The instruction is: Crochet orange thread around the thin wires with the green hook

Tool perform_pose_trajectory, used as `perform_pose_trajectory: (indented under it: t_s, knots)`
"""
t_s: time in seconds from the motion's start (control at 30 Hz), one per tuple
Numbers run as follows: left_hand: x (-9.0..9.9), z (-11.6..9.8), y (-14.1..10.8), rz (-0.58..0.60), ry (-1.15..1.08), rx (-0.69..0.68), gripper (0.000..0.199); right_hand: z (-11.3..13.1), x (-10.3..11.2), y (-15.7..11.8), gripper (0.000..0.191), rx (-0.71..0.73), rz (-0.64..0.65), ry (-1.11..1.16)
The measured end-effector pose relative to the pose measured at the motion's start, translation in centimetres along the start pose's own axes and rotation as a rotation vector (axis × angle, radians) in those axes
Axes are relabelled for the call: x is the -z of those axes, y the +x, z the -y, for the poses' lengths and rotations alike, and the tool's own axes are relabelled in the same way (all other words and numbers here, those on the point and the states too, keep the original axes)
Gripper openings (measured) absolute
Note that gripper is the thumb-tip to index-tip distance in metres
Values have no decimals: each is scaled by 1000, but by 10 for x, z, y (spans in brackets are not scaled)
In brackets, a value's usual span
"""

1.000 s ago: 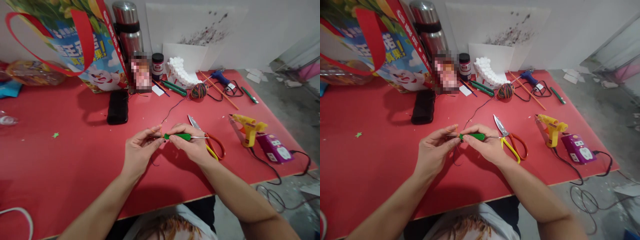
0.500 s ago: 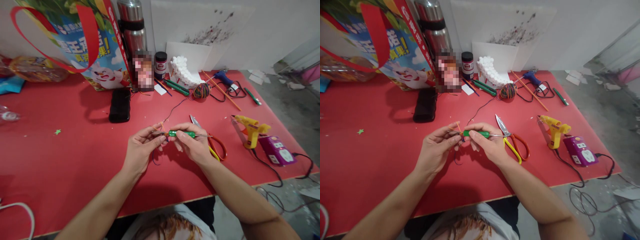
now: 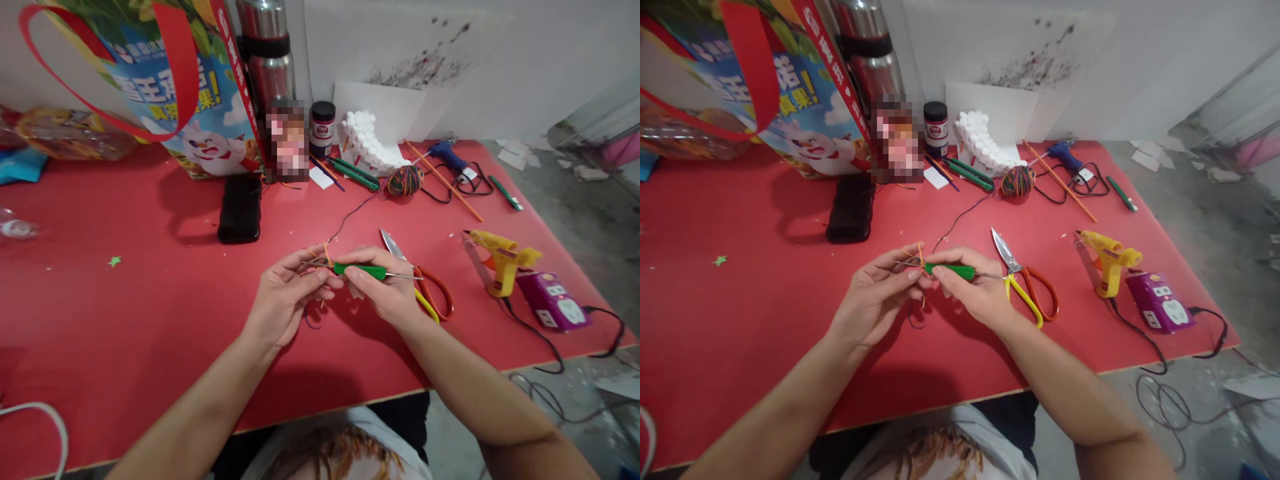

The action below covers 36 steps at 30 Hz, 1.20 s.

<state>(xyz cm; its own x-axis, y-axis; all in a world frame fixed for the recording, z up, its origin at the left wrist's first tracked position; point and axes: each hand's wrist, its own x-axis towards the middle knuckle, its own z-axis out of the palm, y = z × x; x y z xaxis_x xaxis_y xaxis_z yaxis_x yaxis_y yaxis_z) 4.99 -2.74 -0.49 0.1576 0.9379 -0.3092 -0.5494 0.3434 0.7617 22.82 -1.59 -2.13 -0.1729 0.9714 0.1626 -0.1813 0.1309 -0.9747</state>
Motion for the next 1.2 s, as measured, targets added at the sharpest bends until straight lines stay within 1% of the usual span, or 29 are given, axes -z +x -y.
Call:
perform_pose_trajectory:
  t_s: [0.17, 0.27, 0.47, 0.57, 0.67, 0.8, 0.87, 0.93, 1.07, 1.2]
  knots:
    - [-2, 1, 3, -30, -10, -68, 36, -3, -1, 0, 15, 63, 37, 31]
    - [-3, 3, 3, -60, -23, -96, 33, -3, -2, -2, 17, 92, 27, 16]
    - [-3, 7, 2, -117, -103, -110, 37, -2, -8, -5, 19, 182, 14, -40]
    - [-2, 7, 3, -136, -97, -141, 39, -3, -10, -5, 18, 170, 5, -52]
    - [-1, 7, 5, -126, -60, -189, 42, -6, -9, -4, 16, 135, -13, -11]
    - [3, 8, 4, -77, 39, -236, 38, -5, -3, 1, 11, 12, -31, 158]
    - [3, 8, 2, -42, 109, -235, 35, -3, 1, 5, 10, -50, -17, 251]
    - [2, 7, -1, -12, 176, -229, 34, 1, 6, 8, 11, -81, -2, 289]
    - [-2, 4, -5, -7, 257, -270, 33, 8, 14, 8, 12, -71, -27, 201]
    - [-3, 5, -4, -39, 297, -303, 36, 12, 16, 2, 15, 42, -38, 50]
